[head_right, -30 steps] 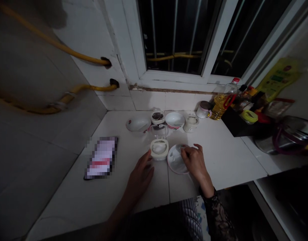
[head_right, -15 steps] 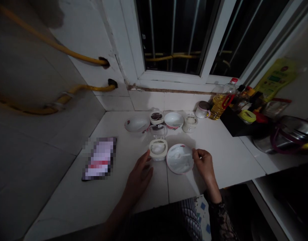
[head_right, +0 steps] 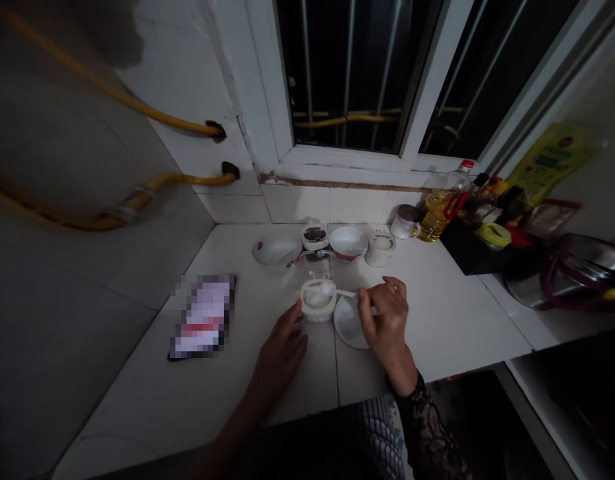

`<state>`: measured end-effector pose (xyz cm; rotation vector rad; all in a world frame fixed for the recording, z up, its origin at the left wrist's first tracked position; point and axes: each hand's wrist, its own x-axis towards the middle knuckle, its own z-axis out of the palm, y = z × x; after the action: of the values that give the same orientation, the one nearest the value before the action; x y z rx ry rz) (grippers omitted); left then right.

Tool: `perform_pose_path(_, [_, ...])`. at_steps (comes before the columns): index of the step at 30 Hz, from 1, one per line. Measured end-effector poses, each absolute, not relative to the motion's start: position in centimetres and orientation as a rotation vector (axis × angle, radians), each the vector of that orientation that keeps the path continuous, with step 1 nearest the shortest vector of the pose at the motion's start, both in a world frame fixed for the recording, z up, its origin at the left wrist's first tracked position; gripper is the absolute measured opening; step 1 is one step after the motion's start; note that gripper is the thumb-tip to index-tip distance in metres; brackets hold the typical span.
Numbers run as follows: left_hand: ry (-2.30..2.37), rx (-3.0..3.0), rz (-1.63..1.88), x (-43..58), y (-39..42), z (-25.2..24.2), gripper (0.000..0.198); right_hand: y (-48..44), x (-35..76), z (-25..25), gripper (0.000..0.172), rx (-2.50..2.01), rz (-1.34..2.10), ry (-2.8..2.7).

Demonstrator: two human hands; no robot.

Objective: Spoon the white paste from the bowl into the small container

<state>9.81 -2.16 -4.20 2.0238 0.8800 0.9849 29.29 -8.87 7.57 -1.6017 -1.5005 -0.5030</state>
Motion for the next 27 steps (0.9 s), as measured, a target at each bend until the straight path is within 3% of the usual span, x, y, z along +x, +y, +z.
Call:
perform_pose_path(4, [0.853,2.046,0.990,9.8,-2.1,-4.1,0.065,-8.2,28.2,7.3,0.025,-1.546,-0.738,-1.845])
perform_pose_path(7, [0.844,2.057,0.988,9.7,-2.0,-4.0,0.066,-8.5,28.7,7.1,0.023,-1.564,-0.749,-1.779])
perform_pose_path(16, [0.843,2.027,0.975,9.7,-2.1,-3.9,0.066,-12.5,35.2,7.1,0.040,-1.904,-0.405,-1.658])
perform_pose_path(27, [0.871,2.030,0.979,9.7,-2.2,-4.0,0.068,-13.3,35.0,7.7,0.045,-1.804,0.011,-1.905])
